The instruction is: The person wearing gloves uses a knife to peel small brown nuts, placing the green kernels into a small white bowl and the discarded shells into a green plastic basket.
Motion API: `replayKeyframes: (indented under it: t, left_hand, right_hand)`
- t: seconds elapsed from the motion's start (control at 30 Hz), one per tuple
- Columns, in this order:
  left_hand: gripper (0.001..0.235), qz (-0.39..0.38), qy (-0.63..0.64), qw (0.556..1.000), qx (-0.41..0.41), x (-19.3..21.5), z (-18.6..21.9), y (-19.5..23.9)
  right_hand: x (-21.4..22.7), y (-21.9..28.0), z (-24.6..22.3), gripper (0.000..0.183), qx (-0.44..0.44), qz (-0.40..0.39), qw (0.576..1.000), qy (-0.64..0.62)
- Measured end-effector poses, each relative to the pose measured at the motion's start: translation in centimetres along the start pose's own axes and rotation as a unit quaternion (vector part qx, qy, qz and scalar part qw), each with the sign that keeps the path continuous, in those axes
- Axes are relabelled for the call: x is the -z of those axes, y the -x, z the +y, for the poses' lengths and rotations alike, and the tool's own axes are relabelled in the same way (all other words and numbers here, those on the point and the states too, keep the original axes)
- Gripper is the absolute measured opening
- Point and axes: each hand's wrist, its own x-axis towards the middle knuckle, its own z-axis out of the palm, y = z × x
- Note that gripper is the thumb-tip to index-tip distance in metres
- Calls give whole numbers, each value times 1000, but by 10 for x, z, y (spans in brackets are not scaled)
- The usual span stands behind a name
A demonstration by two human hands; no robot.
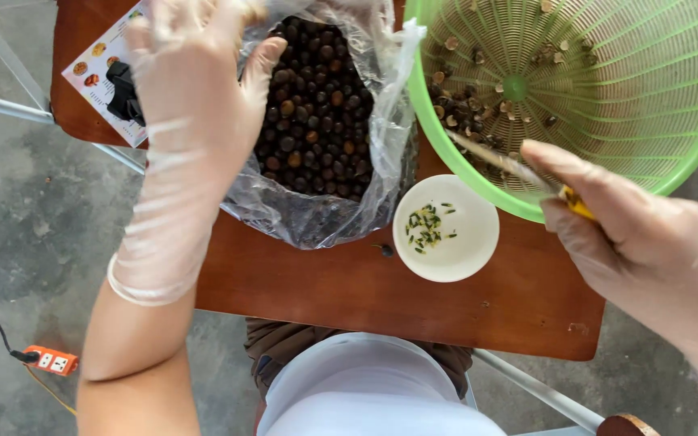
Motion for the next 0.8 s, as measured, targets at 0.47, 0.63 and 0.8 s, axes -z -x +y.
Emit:
replayKeyframes:
  t: [0.47,0.63,0.8]
  left_hand:
    - [52,-74,-152,984,-59,8,24,64]
    - [30,-101,-235,966,-45,0,11,73]
    - [22,-87,-205,973,-68,-35,18,60]
  right_hand:
    - [-14,-65,-98,36,97,37,954,-281]
    - [-23,-52,-76,41,23,41,880,-472]
    - [-18,-30,-68,41,-2,115,883,-455]
